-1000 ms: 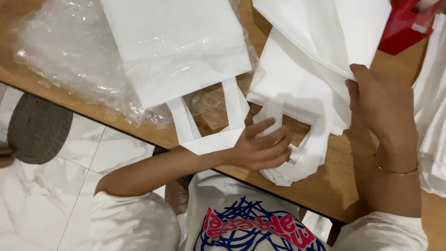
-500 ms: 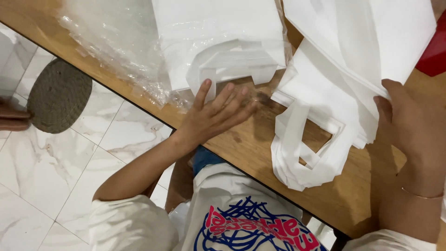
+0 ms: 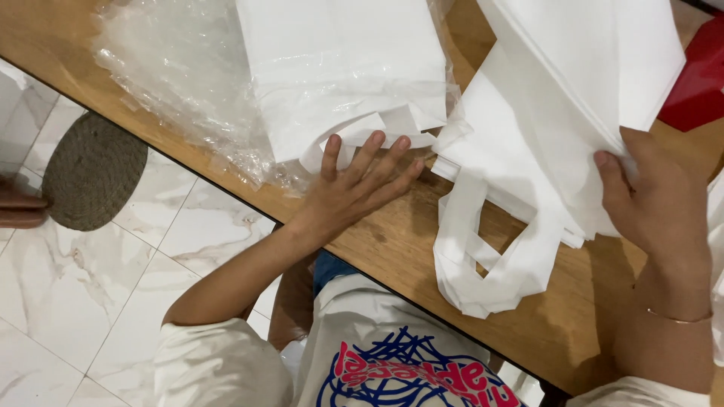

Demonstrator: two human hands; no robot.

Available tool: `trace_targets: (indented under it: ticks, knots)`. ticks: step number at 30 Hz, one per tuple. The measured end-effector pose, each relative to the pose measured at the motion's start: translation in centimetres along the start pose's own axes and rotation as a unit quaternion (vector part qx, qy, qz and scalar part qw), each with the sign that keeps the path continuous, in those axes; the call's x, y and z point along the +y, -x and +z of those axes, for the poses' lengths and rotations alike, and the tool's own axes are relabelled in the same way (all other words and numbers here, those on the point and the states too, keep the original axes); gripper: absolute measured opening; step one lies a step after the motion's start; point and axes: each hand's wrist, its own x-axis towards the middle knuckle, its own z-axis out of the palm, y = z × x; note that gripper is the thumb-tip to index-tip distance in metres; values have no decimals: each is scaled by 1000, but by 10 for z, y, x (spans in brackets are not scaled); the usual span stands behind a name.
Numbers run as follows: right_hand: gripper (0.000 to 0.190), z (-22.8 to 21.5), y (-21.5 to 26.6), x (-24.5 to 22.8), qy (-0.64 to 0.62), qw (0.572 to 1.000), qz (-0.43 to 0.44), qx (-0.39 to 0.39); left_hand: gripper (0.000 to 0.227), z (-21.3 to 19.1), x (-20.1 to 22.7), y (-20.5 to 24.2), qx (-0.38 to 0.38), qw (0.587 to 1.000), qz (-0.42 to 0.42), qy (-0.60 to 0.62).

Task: The person repeatedly picks up a white plastic bag, places it into a clear plastic sleeve, and smooths the sleeve over the bag. The person then places the packaged bag onto a growing stack on the table.

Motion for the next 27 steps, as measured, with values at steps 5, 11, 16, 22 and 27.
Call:
trace_targets:
  ticks: [5, 11, 16, 22, 27]
  knots:
    - [25, -10, -26, -29, -68, 995, -48, 55, 69, 5, 7, 5, 13, 999, -26, -19]
    - [30, -14, -59, -82, -58, 992, -96, 62, 65, 0, 5, 11, 95, 993, -73, -19]
    - [26, -8, -83, -124, 123, 984, -120, 45, 55, -3, -1, 6, 11, 993, -52, 104]
    - [38, -10, -102, -110, -94, 973, -195, 84, 58, -5, -3, 5, -12, 993, -52, 110]
    - [31, -15, -68, -61, 19, 982, -154, 104, 56, -3, -8, 10, -50, 989, -60, 127]
